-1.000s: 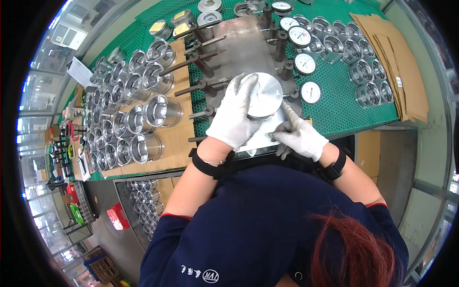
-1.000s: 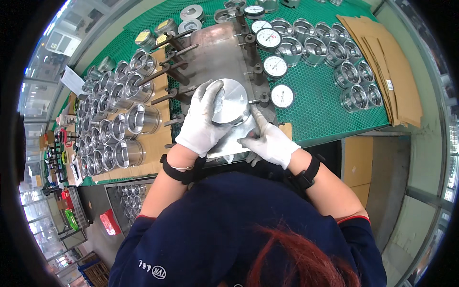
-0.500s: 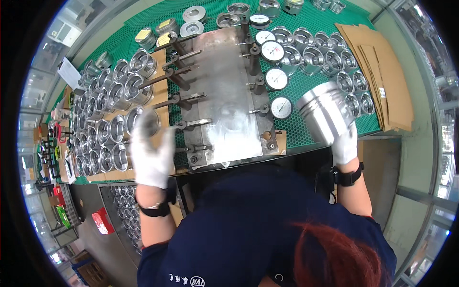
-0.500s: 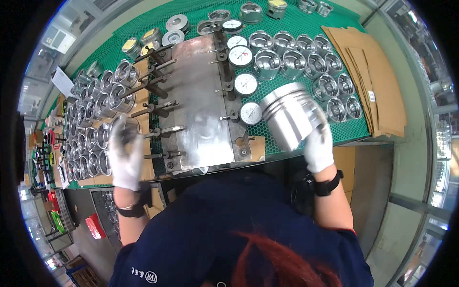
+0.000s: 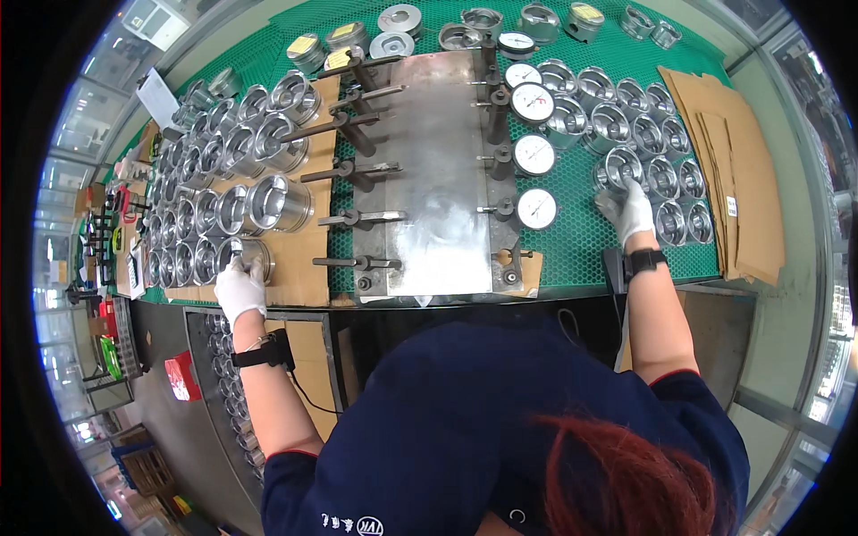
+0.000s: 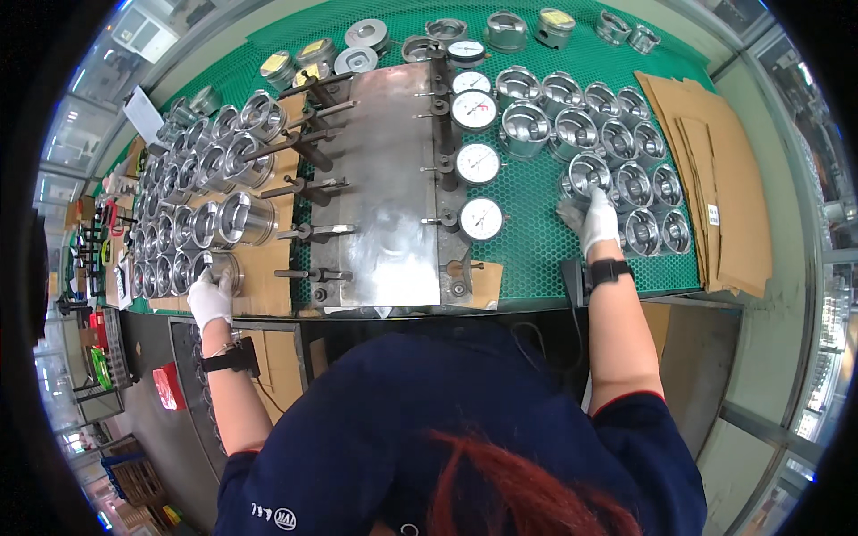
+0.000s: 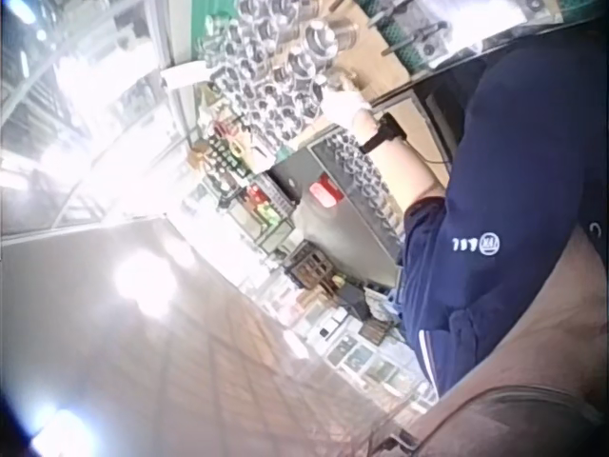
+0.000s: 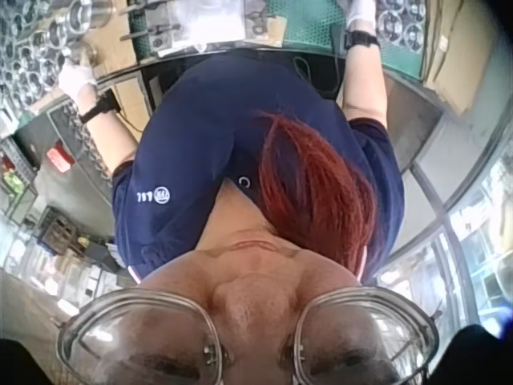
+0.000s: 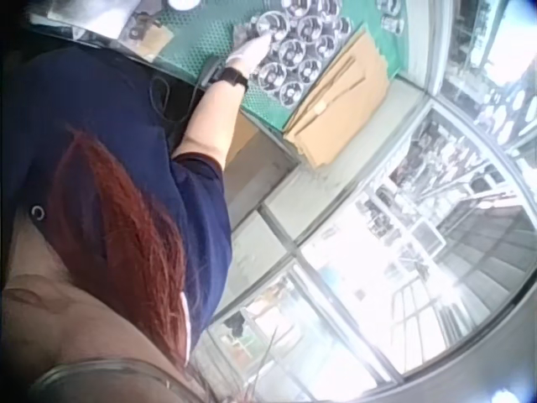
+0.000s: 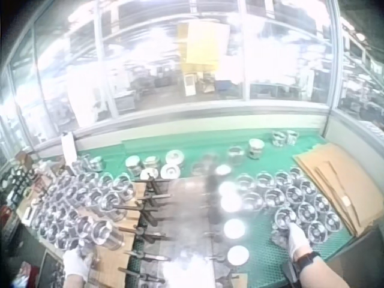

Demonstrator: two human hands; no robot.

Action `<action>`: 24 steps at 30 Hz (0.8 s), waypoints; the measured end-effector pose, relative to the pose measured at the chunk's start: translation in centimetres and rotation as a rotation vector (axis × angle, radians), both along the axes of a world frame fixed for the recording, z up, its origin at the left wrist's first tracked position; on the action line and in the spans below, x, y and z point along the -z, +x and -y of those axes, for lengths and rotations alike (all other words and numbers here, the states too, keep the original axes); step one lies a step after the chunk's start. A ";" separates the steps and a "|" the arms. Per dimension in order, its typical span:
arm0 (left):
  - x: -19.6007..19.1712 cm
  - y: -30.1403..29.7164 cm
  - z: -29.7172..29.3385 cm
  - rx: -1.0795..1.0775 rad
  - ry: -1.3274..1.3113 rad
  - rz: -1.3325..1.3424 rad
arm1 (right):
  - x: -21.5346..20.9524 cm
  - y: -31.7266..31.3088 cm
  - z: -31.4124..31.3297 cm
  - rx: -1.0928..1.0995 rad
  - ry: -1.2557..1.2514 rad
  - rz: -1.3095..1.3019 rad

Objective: The person picks up shiny metal cylindrical parts from a tray and places them into a jig on a green workbench. They then use a white cloth to wipe the top surface of each part while it is held in the jig. The person repeats this process for multiple parts, moving them between the tray and the jig.

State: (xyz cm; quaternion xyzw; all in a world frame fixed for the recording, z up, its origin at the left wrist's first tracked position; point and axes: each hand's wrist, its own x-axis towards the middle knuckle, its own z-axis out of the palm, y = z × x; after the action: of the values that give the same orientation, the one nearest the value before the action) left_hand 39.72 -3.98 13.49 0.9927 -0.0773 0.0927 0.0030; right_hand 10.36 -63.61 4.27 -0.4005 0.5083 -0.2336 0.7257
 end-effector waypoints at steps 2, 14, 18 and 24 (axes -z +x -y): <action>-0.9 -0.8 -0.2 -0.028 0.006 -0.047 | -3.5 -0.5 -2.9 -0.059 -0.189 -0.001; -10.1 -10.3 11.0 0.298 -1.554 -1.249 | -16.6 5.7 -25.2 -1.011 -1.207 0.414; -7.4 -9.2 13.6 0.252 -1.439 -1.509 | -15.1 6.2 -25.8 -0.954 -1.224 0.216; -5.0 -8.7 15.9 1.087 -0.567 -0.442 | -15.1 8.1 -25.6 -1.098 -1.462 -0.117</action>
State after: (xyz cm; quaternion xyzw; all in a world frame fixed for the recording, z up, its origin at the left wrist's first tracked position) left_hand 30.97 -19.85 18.46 0.7684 -0.5385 -0.1116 0.3273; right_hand 18.49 -38.01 19.41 -0.9566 0.0083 -0.0989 0.2740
